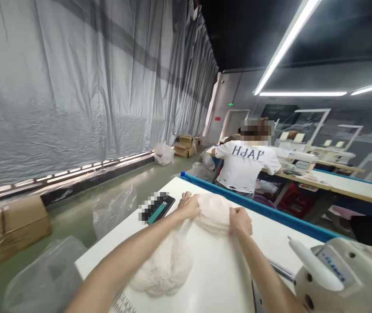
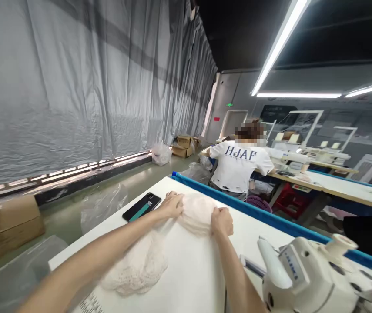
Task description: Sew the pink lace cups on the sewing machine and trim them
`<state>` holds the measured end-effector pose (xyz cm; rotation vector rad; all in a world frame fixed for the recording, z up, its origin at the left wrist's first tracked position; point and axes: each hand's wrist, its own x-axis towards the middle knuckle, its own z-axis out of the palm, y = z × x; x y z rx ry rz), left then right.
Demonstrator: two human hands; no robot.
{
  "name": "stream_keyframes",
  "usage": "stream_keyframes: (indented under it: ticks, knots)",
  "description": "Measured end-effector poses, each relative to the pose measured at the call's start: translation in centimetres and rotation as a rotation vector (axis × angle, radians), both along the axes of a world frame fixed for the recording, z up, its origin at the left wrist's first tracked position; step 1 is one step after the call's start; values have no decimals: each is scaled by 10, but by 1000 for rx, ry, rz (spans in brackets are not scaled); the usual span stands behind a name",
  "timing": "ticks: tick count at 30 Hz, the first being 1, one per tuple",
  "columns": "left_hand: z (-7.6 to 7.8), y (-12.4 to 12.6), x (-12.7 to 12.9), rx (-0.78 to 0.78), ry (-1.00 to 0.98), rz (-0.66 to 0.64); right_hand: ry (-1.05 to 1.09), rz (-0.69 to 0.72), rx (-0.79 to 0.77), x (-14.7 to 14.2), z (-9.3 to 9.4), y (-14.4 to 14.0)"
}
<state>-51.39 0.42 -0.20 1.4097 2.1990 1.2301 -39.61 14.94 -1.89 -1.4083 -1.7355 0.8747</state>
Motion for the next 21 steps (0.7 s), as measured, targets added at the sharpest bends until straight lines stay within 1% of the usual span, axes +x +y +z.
stream_keyframes:
  ticks: [2,4,6,8,10,11,12,13,15,16,21]
  knots:
    - [3,-26,1,-72,91,-45,-52,-14,21,4,0,-6]
    - [11,-61,3,-130,155,-110,-64,7,94,9,1,-18]
    - [19,-96,7,-178,194,-170,-46,123,184,18,1,-38]
    - [21,-126,14,-217,215,-232,-42,378,233,32,-3,-68]
    - [14,-145,22,-254,254,-273,-79,703,222,46,-11,-102]
    - [8,-150,25,-271,285,-276,-103,817,209,51,-16,-117]
    - [2,-152,29,-278,313,-265,-121,883,205,56,-21,-131]
    - [-5,-153,31,-275,335,-247,-139,919,203,59,-26,-141]
    - [-13,-152,36,-249,351,-206,-159,942,200,61,-32,-154]
    - [-15,-152,38,-231,349,-189,-160,944,196,61,-32,-157]
    - [-14,-146,49,-150,285,-148,-140,935,148,57,-27,-157]
